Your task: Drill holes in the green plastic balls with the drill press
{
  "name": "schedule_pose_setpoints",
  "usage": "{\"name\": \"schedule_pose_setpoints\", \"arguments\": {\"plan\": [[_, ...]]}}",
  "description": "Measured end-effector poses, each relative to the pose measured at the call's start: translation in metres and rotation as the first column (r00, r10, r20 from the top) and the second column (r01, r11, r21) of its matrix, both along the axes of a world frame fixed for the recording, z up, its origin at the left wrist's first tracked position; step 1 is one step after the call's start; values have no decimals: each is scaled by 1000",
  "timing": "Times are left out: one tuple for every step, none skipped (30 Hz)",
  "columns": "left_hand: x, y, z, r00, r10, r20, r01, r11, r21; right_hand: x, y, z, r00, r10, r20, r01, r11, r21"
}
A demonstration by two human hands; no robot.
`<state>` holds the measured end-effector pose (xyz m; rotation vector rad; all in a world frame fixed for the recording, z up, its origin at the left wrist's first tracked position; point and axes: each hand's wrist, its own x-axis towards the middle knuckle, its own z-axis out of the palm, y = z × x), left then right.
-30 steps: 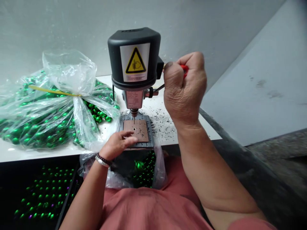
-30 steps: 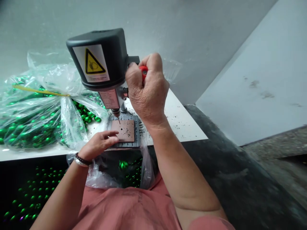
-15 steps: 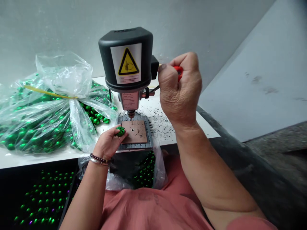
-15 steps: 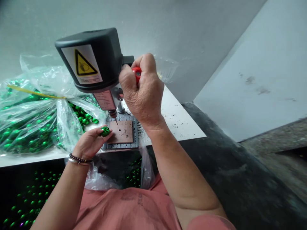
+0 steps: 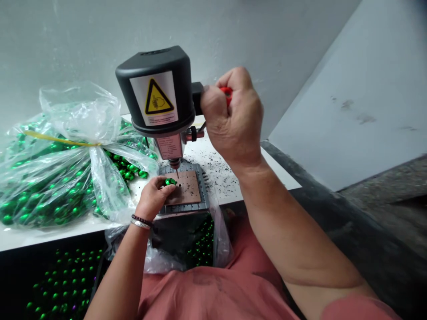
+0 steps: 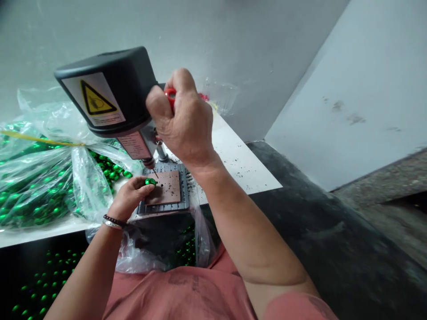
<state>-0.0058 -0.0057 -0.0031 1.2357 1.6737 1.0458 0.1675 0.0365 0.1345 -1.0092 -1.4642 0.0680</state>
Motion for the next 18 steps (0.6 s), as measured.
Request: {"name": "schedule_pose_setpoints", "arguments": {"plan": [[0, 2, -1, 999, -19, -25, 19, 1000, -17, 1, 5, 4, 1000, 4, 11, -3, 1000, -19], [1, 3, -2, 999, -33, -36, 32, 999, -32, 1, 11, 9, 1000, 3, 22, -2, 999, -45], [2, 4, -3, 998, -44, -42, 43, 998, -42, 1, 18, 13, 999, 0, 36, 3, 997, -72], [2, 5, -3, 997, -54, -49, 51, 998, -46, 1, 25, 16, 999, -8, 46, 13, 995, -99], [2, 5, -4, 996, -65, -58, 62, 997, -50, 1, 31, 19, 998, -15, 56, 21, 993, -119], [2, 6, -4, 994, -75, -76, 71, 996, -55, 1, 36, 21, 998, -20, 60, 28, 991, -129], [1, 7, -5, 991, -85, -103, 79, 995, -63, 0, 41, 21, 998, -23, 60, 31, 991, -133], [1, 8, -5, 986, -93, -141, 83, 994, -73, 0, 44, 22, 998, -21, 57, 29, 991, -131], [1, 8, -5, 978, -100, -184, 86, 993, -83, -1, 46, 21, 998, -18, 53, 24, 992, -126], [2, 9, -4, 966, -110, -233, 91, 992, -90, -1, 47, 21, 999, -14, 50, 20, 992, -123], [3, 10, -3, 950, -123, -286, 100, 991, -93, -2, 47, 20, 999, -11, 45, 16, 993, -121], [4, 10, -1, 931, -137, -338, 112, 989, -92, -2, 46, 19, 999, -8, 38, 12, 993, -120], [6, 11, 1, 910, -151, -386, 125, 988, -91, -3, 46, 19, 1000, -5, 30, 8, 993, -119], [8, 12, 3, 889, -163, -428, 138, 986, -89, -3, 45, 18, 1000, -1, 18, 3, 993, -116], [9, 13, 5, 869, -173, -464, 150, 985, -86, -3, 45, 18, 1000, 5, 9, -3, 993, -116], [10, 14, 7, 853, -179, -491, 159, 984, -82, -3, 44, 18, 1000, 9, 1, -9, 993, -115], [11, 15, 7, 843, -180, -507, 165, 983, -75, -4, 44, 18, 1000, 12, -4, -13, 993, -115], [11, 16, 7, 840, -182, -512, 169, 983, -71, -4, 44, 19, 1000, 14, -6, -15, 993, -117]]}}
